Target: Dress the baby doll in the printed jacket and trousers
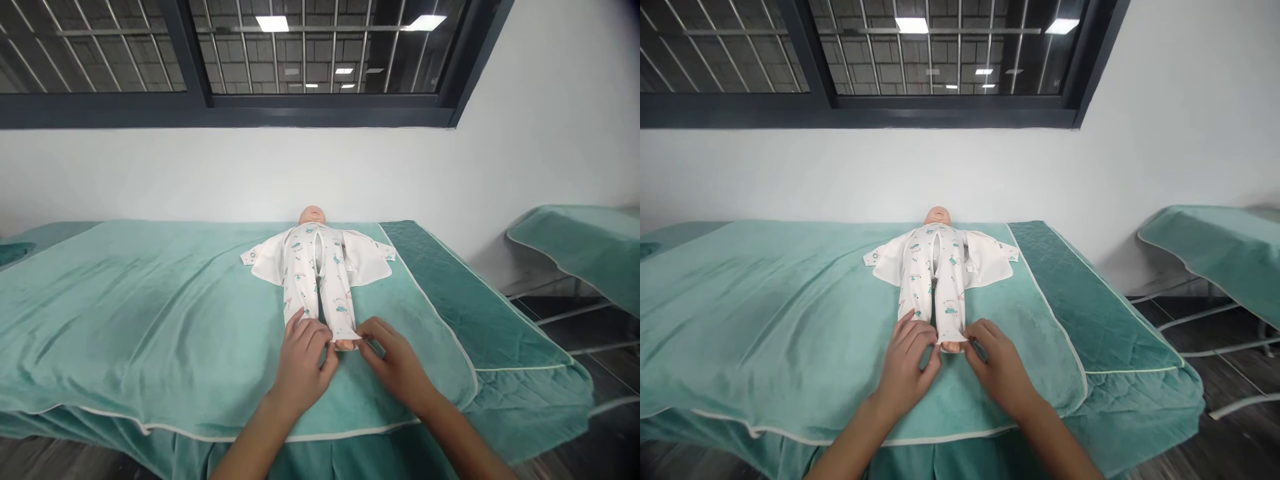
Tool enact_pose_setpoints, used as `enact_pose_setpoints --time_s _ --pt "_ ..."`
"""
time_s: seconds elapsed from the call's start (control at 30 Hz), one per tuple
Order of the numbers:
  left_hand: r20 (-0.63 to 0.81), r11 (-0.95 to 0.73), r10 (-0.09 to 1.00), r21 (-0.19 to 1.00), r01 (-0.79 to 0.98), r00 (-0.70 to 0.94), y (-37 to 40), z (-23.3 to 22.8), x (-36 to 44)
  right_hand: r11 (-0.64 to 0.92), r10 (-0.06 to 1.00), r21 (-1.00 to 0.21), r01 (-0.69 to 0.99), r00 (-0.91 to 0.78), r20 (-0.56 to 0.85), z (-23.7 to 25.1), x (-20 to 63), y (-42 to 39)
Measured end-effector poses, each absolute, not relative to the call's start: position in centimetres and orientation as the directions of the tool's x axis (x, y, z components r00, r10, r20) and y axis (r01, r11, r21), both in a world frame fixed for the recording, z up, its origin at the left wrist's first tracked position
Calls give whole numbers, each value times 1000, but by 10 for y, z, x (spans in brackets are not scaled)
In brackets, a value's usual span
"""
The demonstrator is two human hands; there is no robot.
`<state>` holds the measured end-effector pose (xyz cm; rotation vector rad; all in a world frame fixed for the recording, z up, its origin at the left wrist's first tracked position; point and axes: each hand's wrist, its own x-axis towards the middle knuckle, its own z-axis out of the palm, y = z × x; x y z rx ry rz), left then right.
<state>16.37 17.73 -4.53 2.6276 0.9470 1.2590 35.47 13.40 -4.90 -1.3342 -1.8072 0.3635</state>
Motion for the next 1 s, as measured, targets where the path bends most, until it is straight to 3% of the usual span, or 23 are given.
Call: enact_pose_setpoints --time_s 0.2,0.33,0.43,0.57,0.7,0.9,1.0 --pt "713 -836 503 259 484 488 169 -49 157 396 902 -613 684 -162 401 -52 364 126" --pt "722 -771 528 187 609 447 168 -61 143 361 932 -704 611 -227 282 -50 379 136" --pt "710 -671 606 214 710 358 168 -74 132 201 976 -822 532 -41 213 -55 391 151" --pt "696 -641 660 326 695 282 170 -88 126 42 978 -907 419 170 123 -67 396 171" --pt "701 -657 673 423 623 233 172 -94 128 -18 978 -931 365 200 59 -69 395 181" --pt "774 -721 562 287 631 291 173 -95 121 -45 976 -923 382 213 40 -66 394 179" --pt "778 -712 584 355 605 231 183 -88 111 -47 977 -915 400 207 41 -70 395 180"
